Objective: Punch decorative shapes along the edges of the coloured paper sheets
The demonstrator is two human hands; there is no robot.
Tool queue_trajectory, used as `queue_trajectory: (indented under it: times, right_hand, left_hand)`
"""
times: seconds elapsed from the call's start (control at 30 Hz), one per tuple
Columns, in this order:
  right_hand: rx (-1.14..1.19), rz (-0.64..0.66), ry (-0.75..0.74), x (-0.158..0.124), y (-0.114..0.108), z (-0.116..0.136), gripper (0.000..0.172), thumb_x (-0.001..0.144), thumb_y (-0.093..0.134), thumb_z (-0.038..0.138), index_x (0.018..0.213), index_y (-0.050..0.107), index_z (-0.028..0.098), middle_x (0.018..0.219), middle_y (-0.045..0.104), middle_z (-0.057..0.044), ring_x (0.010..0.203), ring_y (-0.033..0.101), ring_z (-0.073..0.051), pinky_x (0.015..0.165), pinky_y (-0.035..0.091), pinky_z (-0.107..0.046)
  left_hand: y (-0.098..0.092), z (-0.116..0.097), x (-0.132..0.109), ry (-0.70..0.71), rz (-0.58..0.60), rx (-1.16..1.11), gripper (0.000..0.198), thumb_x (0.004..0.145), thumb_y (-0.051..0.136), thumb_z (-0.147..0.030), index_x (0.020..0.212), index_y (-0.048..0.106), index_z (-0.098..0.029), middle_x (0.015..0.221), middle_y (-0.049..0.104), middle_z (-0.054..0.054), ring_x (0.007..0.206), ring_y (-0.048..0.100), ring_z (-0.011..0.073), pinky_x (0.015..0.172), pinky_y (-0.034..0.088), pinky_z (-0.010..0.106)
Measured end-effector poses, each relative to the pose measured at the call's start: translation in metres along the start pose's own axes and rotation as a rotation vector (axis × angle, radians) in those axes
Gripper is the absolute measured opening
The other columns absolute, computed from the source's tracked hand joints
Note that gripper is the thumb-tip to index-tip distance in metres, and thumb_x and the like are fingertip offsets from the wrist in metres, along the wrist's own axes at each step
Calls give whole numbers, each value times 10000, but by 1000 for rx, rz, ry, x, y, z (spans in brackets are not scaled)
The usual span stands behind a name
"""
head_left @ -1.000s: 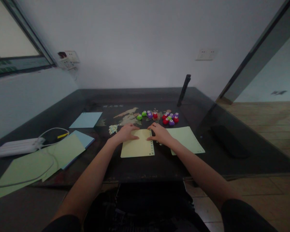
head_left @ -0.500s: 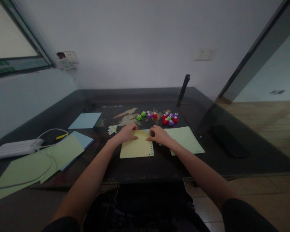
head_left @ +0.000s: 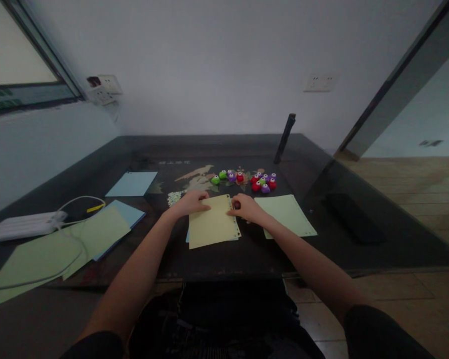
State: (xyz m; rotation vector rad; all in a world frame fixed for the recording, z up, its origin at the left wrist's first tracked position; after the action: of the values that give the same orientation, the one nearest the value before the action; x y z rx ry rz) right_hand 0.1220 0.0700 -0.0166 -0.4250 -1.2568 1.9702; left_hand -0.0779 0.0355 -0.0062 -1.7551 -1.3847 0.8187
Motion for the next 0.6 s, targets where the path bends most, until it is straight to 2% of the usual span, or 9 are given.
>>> queue_trajectory:
  times: [0.13,0.23,0.37,0.5,0.6]
  right_hand:
    - [167,69,17,1,-1,-3,261,726,679,374,616,568,165,648,532,2,604,470,-122,557,309,-248]
    - [242,99,14,0,-4,-3,354,731,640,428,544,478,175,540,418,42,532,382,-100,516,244,-251]
    - [323,91,3,-1,-10,0,387,750,580,444,530,394,186,535,319,58,527,317,-89,506,204,-248]
    - [370,72,-23,-1,-15,0,369,771,548,443,552,402,183,555,318,57,537,315,-89,516,210,-249]
    - [397,84,-43,0,-16,-3,360,778,548,450,577,426,177,568,325,59,545,328,-90,520,221,-245]
  left_hand:
    - [-9,6,-5,-78,72,-163,265,676,625,-398,813,611,-172,740,649,16,699,613,189,592,425,265]
    - [-14,12,-8,-146,91,-331,350,674,645,-450,869,604,-162,777,675,42,696,639,201,584,459,276]
    - [-16,11,-12,-175,92,-493,387,657,689,-444,906,609,-158,861,698,84,737,663,217,620,503,305]
    - [-9,4,-17,-168,227,-693,435,653,724,-416,1011,629,-187,988,706,110,793,678,238,677,534,352]
    - [-4,3,-19,-154,295,-745,425,651,737,-418,1003,661,-193,1013,706,110,812,676,242,694,536,356]
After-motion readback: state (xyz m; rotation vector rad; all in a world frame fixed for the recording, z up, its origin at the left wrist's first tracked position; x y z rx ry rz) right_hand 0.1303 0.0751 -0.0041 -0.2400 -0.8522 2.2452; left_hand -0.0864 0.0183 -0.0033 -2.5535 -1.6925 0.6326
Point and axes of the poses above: each hand's wrist, its own x-axis towards the middle knuckle, its own y-axis out of the palm, z = x × y, the point moved 4 cm from there along x, towards the middle knuckle
